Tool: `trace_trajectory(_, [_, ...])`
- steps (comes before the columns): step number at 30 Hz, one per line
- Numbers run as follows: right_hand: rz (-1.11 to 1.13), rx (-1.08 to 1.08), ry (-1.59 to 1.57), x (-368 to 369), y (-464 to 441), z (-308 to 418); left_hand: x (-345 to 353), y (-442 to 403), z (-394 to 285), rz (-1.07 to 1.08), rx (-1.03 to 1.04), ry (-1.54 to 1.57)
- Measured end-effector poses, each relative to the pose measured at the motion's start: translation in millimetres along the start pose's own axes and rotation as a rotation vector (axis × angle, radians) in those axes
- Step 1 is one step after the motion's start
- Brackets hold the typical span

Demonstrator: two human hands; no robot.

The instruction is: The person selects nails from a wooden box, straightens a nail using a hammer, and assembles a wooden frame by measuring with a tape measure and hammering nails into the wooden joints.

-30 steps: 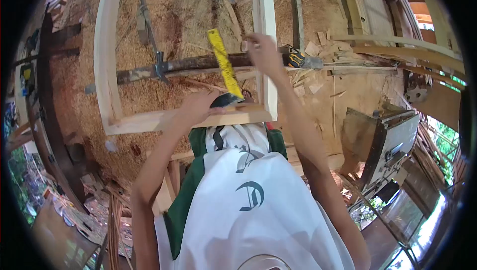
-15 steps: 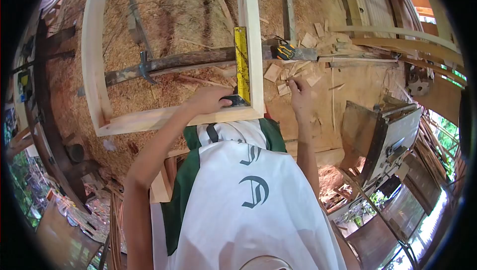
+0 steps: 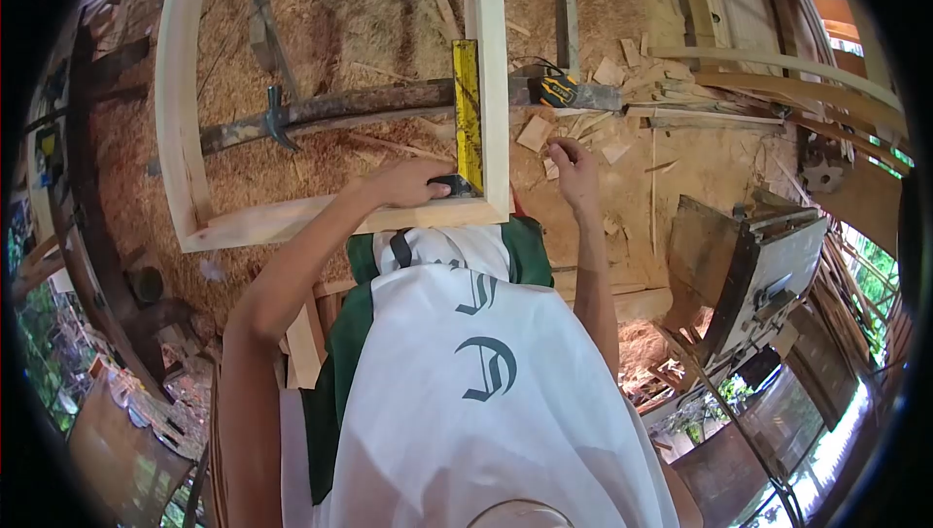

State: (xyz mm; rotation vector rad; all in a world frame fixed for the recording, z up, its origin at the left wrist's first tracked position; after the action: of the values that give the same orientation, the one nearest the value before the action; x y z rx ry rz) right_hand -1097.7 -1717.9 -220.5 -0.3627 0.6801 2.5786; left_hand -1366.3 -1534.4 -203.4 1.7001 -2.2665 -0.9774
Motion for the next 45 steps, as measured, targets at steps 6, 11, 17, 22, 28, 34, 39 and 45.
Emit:
trace_trajectory(6, [-0.145,-0.033,0.135,-3,-5,10,8,-6,7,-0.07,0.016,0.026])
trace_trajectory(11, [-0.163,-0.035,0.154,9,17,104,-15,64,21,-0.554,-0.062,0.222])
trace_trajectory(17, [-0.1,-0.091,0.185,42,5,129,-62,192,161,-1.132,-0.384,0.493])
trace_trajectory(22, [-0.031,-0.103,0.183,68,-5,140,-54,183,221,-0.969,-0.487,0.538])
trace_trajectory(28, [-0.032,-0.129,0.252,64,-4,142,-52,195,204,-0.884,-0.53,0.706])
trace_trajectory(34, [-0.025,-0.08,0.225,63,-7,131,-37,215,235,-1.238,-0.595,0.554])
trace_trajectory(39, [-0.039,-0.081,0.277,51,-24,101,-27,216,293,-1.119,-0.747,0.478])
trace_trajectory(45, [-0.314,-0.266,0.745,31,-48,129,-26,232,259,-1.167,-0.678,0.483])
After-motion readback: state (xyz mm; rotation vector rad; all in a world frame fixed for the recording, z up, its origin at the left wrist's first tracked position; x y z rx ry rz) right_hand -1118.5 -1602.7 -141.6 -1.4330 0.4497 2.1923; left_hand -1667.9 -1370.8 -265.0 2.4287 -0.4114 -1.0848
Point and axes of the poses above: each hand's wrist, its own y-axis away from the middle knuckle, its own x-axis out of the palm, z = x × y, the point moved 3 cm from there along -y, towards the middle knuckle, and after that the axes turned 9 degrees about z, right-handed, at the moved point
